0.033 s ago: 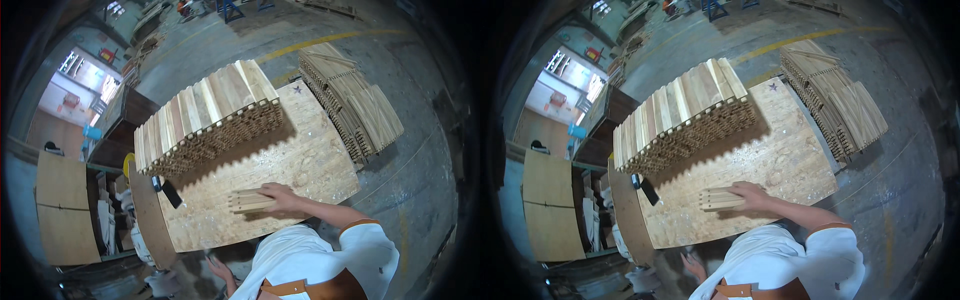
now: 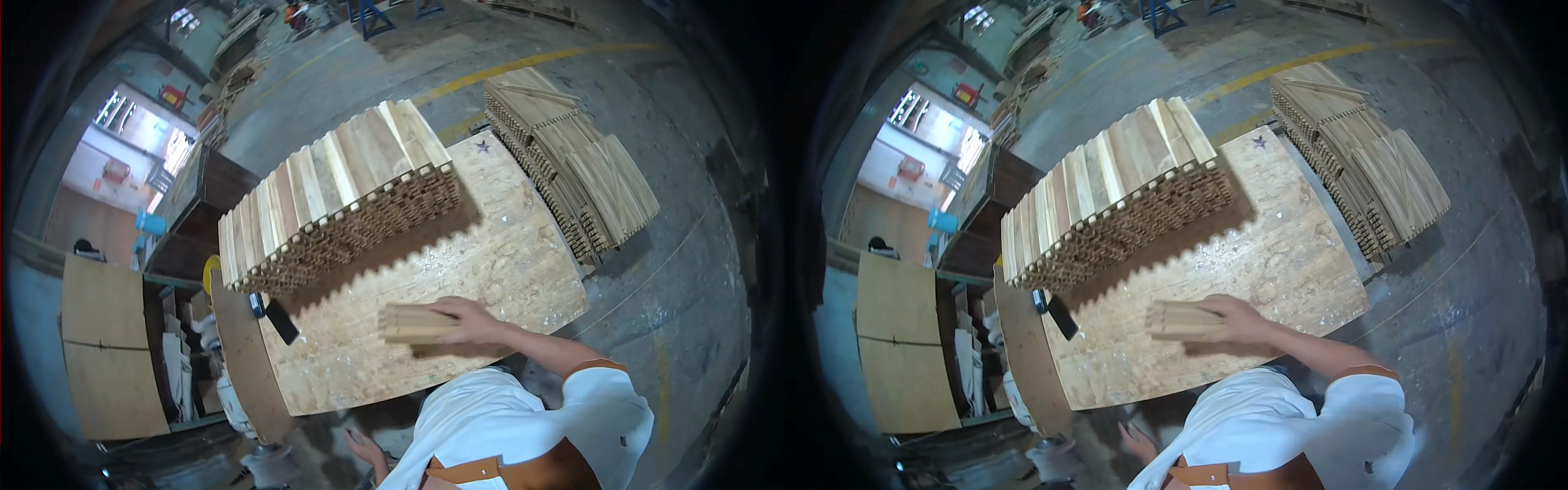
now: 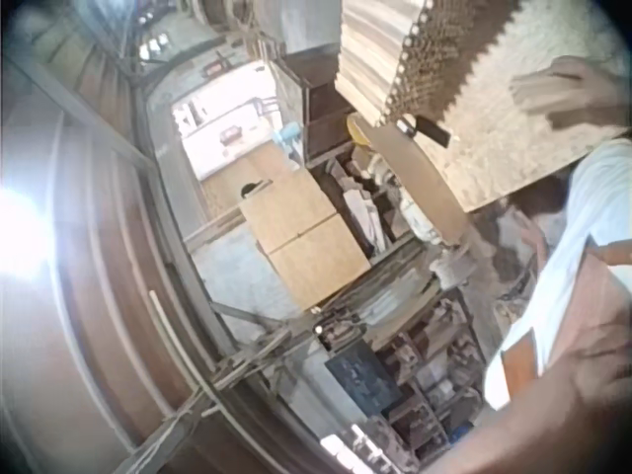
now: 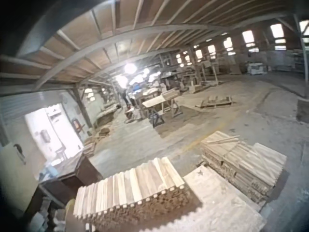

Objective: The person picks up wooden slats, polishes them against a rotating buffing wheel machine, and stacks the polished slats onto a pile on a table.

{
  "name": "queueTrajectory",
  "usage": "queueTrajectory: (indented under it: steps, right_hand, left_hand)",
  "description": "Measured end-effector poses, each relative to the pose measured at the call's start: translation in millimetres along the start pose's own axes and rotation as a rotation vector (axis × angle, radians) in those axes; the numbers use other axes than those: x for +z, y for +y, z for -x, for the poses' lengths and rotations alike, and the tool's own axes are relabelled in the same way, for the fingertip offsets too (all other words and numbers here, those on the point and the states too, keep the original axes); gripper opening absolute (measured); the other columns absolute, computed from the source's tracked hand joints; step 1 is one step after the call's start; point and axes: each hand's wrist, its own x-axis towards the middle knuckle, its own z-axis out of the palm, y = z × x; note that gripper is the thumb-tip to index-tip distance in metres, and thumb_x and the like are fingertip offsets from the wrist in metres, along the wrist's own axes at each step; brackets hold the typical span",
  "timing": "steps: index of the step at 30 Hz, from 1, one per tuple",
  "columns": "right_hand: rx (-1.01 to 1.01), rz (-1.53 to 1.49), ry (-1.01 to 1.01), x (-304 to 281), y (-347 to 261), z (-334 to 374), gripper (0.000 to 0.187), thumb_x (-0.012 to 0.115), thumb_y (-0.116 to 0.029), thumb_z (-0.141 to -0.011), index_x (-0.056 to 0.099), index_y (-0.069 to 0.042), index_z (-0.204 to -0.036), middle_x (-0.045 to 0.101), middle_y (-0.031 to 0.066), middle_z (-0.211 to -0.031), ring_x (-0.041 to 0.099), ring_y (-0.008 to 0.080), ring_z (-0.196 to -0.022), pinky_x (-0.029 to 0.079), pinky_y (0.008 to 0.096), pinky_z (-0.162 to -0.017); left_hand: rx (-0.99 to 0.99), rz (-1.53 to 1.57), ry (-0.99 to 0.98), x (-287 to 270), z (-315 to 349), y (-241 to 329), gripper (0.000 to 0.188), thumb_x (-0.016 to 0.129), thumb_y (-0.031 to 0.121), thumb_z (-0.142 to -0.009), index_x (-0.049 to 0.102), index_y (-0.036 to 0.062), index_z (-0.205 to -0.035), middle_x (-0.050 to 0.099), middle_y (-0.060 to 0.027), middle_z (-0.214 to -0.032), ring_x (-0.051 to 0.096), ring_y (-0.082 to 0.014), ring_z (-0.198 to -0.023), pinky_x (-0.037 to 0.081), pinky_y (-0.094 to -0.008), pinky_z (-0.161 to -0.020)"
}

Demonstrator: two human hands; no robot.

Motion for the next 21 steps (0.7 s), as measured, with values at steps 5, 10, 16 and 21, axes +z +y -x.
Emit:
queueTrajectory:
  steps: [5,10,16,21]
  right_hand:
    - [0.345,-0.530,0.448,-103,22,22,0.067,0.077,-0.015,-0.077,0.051,0.003,-0.136,0.059,0.0159,-0.130,0.060,0.0221,-0.114,0.049,0.0334,-0.097]
    - [0.286,-0.601,0.744,-195,98,-51,0.060,0.076,-0.024,-0.083,0.055,0.009,-0.128,0.065,0.0191,-0.119,0.064,0.0195,-0.103,0.054,0.0296,-0.083]
    - [0.462,-0.566,0.713,-224,168,-178,0.053,0.081,-0.035,-0.074,0.068,0.010,-0.099,0.071,0.0152,-0.098,0.068,0.0198,-0.079,0.053,0.0303,-0.074]
    - [0.686,-0.481,0.748,-213,175,-238,0.093,0.083,-0.041,-0.064,0.047,0.016,-0.127,0.059,0.0284,-0.124,0.063,0.0323,-0.111,0.050,0.0371,-0.092]
  left_hand:
    - [-0.091,-0.076,-0.099,-18,8,-28,0.054,0.059,0.029,-0.096,0.047,-0.0021,-0.138,0.050,-0.0235,-0.139,0.047,-0.0303,-0.129,0.036,-0.0393,-0.108]
    - [-0.034,-0.096,-0.449,9,3,-3,0.053,0.060,0.030,-0.095,0.050,-0.0025,-0.136,0.055,-0.0232,-0.134,0.052,-0.0292,-0.123,0.039,-0.0377,-0.105]
    - [-0.043,-0.232,-0.790,39,1,34,0.052,0.061,0.032,-0.095,0.054,-0.0030,-0.133,0.060,-0.0229,-0.129,0.058,-0.0280,-0.116,0.042,-0.0359,-0.102]
    - [-0.035,-0.003,-0.650,42,-12,17,0.050,0.061,0.033,-0.096,0.056,-0.0048,-0.129,0.068,-0.0213,-0.112,0.063,-0.0269,-0.107,0.047,-0.0312,-0.092]
